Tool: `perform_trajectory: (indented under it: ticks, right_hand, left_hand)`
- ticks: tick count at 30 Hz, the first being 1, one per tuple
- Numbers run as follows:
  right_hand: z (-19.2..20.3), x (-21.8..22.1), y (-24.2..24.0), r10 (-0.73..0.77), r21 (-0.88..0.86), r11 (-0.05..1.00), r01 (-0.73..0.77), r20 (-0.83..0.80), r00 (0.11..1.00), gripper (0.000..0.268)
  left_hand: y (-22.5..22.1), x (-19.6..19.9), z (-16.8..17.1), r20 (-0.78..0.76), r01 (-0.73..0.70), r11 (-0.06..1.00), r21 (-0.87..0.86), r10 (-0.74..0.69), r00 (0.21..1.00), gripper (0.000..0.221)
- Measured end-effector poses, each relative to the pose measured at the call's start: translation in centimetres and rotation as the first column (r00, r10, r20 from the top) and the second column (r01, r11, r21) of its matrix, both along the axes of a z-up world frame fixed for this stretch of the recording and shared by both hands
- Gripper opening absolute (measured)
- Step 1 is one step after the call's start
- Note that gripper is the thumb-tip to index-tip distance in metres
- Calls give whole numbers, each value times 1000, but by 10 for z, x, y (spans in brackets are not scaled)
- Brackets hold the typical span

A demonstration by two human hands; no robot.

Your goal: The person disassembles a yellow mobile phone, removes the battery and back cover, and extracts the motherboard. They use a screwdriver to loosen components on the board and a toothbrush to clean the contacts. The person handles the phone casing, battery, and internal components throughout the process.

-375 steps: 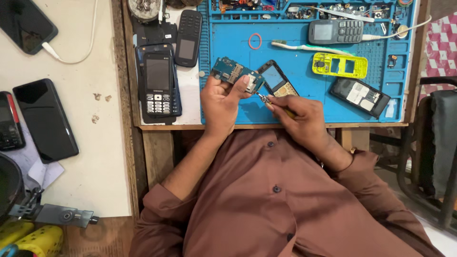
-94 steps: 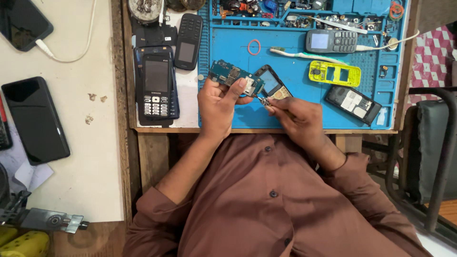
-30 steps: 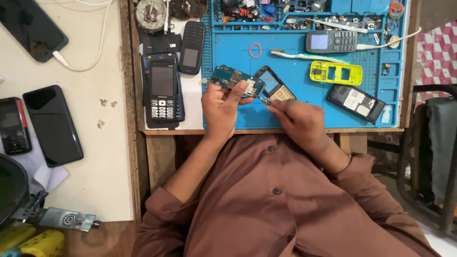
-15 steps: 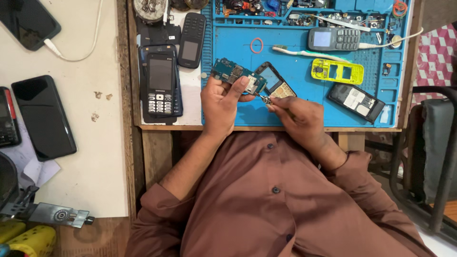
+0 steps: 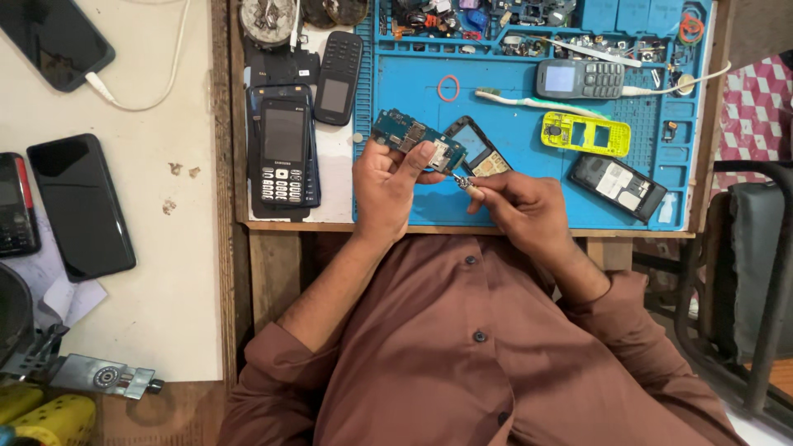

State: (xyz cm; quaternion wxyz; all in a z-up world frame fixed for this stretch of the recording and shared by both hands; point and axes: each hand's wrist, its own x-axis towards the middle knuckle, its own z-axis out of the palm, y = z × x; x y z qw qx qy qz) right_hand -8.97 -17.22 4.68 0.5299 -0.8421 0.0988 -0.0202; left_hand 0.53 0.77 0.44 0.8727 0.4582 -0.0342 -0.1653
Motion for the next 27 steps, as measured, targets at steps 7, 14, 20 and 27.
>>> perform_trajectory:
  ticks: [7,14,20,27]
  right_hand:
    - [11,1,13,252,-548,835,58,474,844,16]
    - [13,5,15,225,-534,840,99,508,832,17]
    - [10,3,12,179,-478,873,95,495,850,16]
    - [6,4,10,236,-516,855,61,490,839,16]
  left_hand:
    - [-5,-5,-2,26,-57,998,30,56,998,24]
    - [-5,-5,-3,77,-60,998,36,58,995,18]
    - [-5,-4,-1,74,-53,998,23,51,996,18]
    - [-6,-3,-2,70,-49,999,22,47,996,16]
